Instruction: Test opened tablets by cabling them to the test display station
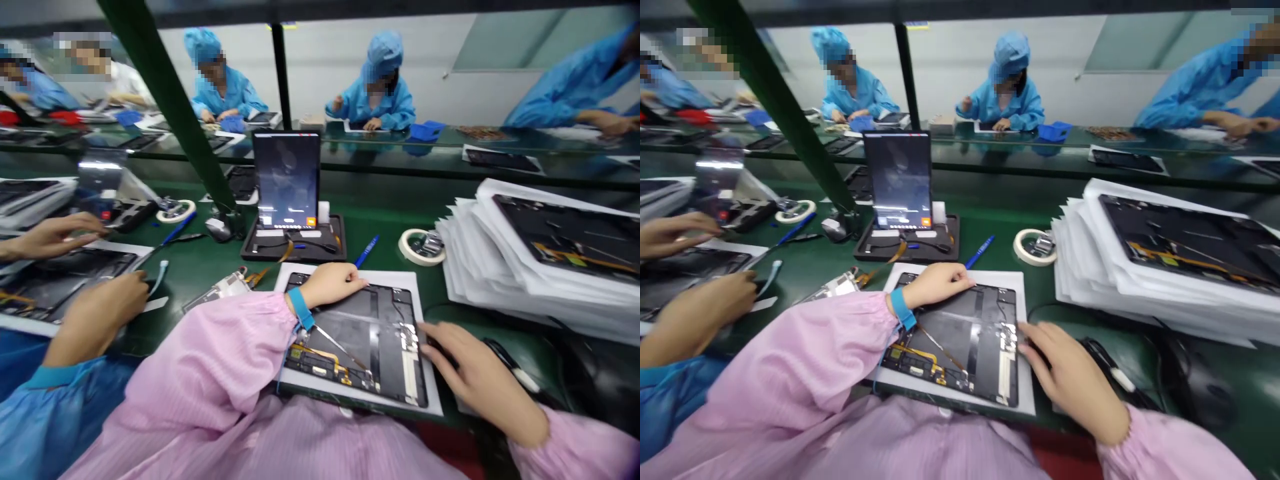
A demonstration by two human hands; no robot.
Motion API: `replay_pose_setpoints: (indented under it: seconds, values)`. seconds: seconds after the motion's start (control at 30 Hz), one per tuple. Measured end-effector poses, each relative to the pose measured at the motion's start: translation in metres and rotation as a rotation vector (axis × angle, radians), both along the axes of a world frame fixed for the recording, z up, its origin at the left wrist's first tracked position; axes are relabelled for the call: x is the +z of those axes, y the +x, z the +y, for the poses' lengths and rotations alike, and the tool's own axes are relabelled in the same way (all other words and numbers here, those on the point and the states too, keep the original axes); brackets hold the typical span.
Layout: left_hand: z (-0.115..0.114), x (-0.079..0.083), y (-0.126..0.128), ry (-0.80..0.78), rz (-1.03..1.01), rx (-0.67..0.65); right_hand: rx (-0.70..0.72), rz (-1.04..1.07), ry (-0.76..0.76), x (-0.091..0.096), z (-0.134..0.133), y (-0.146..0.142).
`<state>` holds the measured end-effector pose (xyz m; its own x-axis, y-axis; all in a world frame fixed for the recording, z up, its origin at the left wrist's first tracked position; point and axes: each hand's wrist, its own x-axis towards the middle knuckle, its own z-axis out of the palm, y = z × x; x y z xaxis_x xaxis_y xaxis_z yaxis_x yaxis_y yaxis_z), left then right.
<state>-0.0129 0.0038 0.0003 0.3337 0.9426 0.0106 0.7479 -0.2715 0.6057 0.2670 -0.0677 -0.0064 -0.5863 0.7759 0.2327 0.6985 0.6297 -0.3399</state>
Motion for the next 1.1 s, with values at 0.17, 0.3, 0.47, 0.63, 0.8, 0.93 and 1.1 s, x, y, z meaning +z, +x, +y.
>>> replay_pose_setpoints:
  seconds: [0.17,0.3,0.47,0.63,0.8,0.93,1.1]
  values:
    - [-0.001,-0.005,-0.001,0.002,0.009,-0.003,-0.222,0.214,0.017,0.006,-0.006,0.004]
    - [0.0,-0.006,-0.002,-0.011,0.025,-0.009,-0.126,0.151,0.15,0.008,-0.014,0.005]
    - [-0.002,-0.004,-0.001,-0.007,0.032,-0.006,-0.017,0.041,0.095,0.012,-0.013,0.007]
    - [-0.002,-0.004,-0.001,-0.002,0.044,-0.005,-0.009,-0.052,0.161,0.013,-0.01,0.005]
    - [-0.002,-0.005,0.0,0.015,0.054,-0.004,0.002,-0.025,0.252,0.01,-0.011,-0.001]
    - [-0.002,-0.003,0.0,0.021,0.057,0.002,0.018,0.041,0.309,0.006,-0.013,-0.005]
    - [0.001,-0.007,0.0,0.022,0.04,0.007,-0.002,0.062,0.285,0.001,-0.011,-0.007]
